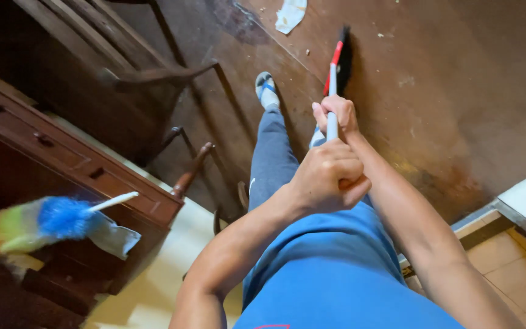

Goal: The person sweeps a wooden floor in a bedroom using a broom. They gather scattered pieces of white paper and debris into a pile while moving around furniture and beds.

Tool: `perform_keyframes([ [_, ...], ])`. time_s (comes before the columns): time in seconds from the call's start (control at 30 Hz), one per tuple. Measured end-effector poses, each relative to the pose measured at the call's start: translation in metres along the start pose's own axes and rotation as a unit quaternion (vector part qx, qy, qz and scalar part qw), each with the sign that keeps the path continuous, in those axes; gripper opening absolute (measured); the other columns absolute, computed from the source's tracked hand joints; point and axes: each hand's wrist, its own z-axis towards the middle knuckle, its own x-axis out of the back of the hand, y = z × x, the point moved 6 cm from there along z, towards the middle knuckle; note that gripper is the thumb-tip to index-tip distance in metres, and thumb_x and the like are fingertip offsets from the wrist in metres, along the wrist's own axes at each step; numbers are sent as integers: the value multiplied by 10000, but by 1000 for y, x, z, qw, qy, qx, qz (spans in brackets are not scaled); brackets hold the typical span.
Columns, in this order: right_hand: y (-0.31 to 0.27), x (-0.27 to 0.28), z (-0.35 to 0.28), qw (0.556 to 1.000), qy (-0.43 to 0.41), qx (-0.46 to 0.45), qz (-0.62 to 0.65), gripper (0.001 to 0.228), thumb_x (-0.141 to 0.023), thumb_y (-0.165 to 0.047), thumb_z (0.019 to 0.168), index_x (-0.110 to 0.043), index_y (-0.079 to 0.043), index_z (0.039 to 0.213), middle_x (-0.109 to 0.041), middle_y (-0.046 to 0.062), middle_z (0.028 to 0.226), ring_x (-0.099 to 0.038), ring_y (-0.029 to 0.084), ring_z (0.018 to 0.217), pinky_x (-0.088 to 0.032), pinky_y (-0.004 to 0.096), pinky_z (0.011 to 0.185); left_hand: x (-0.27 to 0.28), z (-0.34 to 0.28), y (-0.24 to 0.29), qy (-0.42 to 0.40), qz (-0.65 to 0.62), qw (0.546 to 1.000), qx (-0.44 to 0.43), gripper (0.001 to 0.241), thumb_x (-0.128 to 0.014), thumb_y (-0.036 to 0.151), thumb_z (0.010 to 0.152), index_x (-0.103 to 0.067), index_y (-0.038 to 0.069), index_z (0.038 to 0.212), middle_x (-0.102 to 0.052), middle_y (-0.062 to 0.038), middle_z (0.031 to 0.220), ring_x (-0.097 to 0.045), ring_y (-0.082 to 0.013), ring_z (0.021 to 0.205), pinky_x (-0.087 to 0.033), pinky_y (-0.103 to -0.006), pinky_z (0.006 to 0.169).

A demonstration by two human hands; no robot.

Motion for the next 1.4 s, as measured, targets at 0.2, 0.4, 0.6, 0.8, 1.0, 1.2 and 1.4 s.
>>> perform_keyframes([
  [0.2, -65, -67, 97, 998, 8, 43, 45, 478, -717, -186, 991, -460, -122, 592, -465, 81, 584, -507, 286, 573, -457, 349, 594, 81, 28, 1, 9, 83, 995, -49, 353, -631, 28, 737, -344, 141, 565, -387, -51, 518, -458, -254, 482, -439, -338, 568],
  [0.4, -147, -96, 157, 990, 30, 112, 83, 483, -714, -80, 962, -453, -112, 558, -475, 35, 547, -498, 275, 544, -501, 325, 678, 156, 59, 22, 5, 62, 992, -106, 340, -579, 103, 851, -362, 130, 590, -365, -40, 550, -428, -252, 469, -400, -362, 512],
  [0.6, -272, -78, 157, 990, 75, 119, 29, 479, -602, -59, 993, -332, -95, 599, -326, 36, 549, -309, 211, 519, -385, 375, 699, 249, 100, 82, -33, -113, 989, -88, 291, -593, 52, 889, -432, 57, 648, -432, -62, 604, -318, -245, 478, -237, -367, 513],
  [0.8, -167, -121, 157, 998, 65, 10, -23, 466, -634, -148, 956, -347, -103, 592, -360, 55, 540, -343, 235, 533, -326, 422, 571, 239, 93, 6, -9, -44, 999, 14, 411, -580, -34, 908, -318, 64, 607, -334, -78, 564, -282, -275, 493, -277, -386, 531],
  [1.0, -156, -134, 181, 998, 4, 47, 48, 417, -644, -174, 973, -431, -75, 629, -414, 64, 621, -402, 221, 572, -365, 382, 577, 202, 87, -10, -63, 49, 996, -27, 368, -564, 39, 954, -381, 71, 637, -410, -84, 580, -404, -297, 517, -294, -398, 546],
  [1.2, -207, -96, 204, 991, 3, 111, 71, 517, -623, -84, 961, -276, -80, 578, -241, 36, 557, -260, 208, 558, -290, 377, 574, 204, 118, 30, -79, 17, 994, -79, 366, -542, -4, 959, -337, 75, 666, -326, -52, 579, -264, -253, 480, -221, -389, 523],
  [1.4, -230, -19, 207, 985, 29, 170, -7, 483, -599, -37, 971, -369, -81, 548, -407, 46, 502, -406, 241, 480, -451, 367, 734, 197, 157, 62, -73, -62, 992, -77, 418, -583, -45, 904, -280, 77, 642, -270, -60, 594, -198, -249, 491, -202, -371, 528],
])
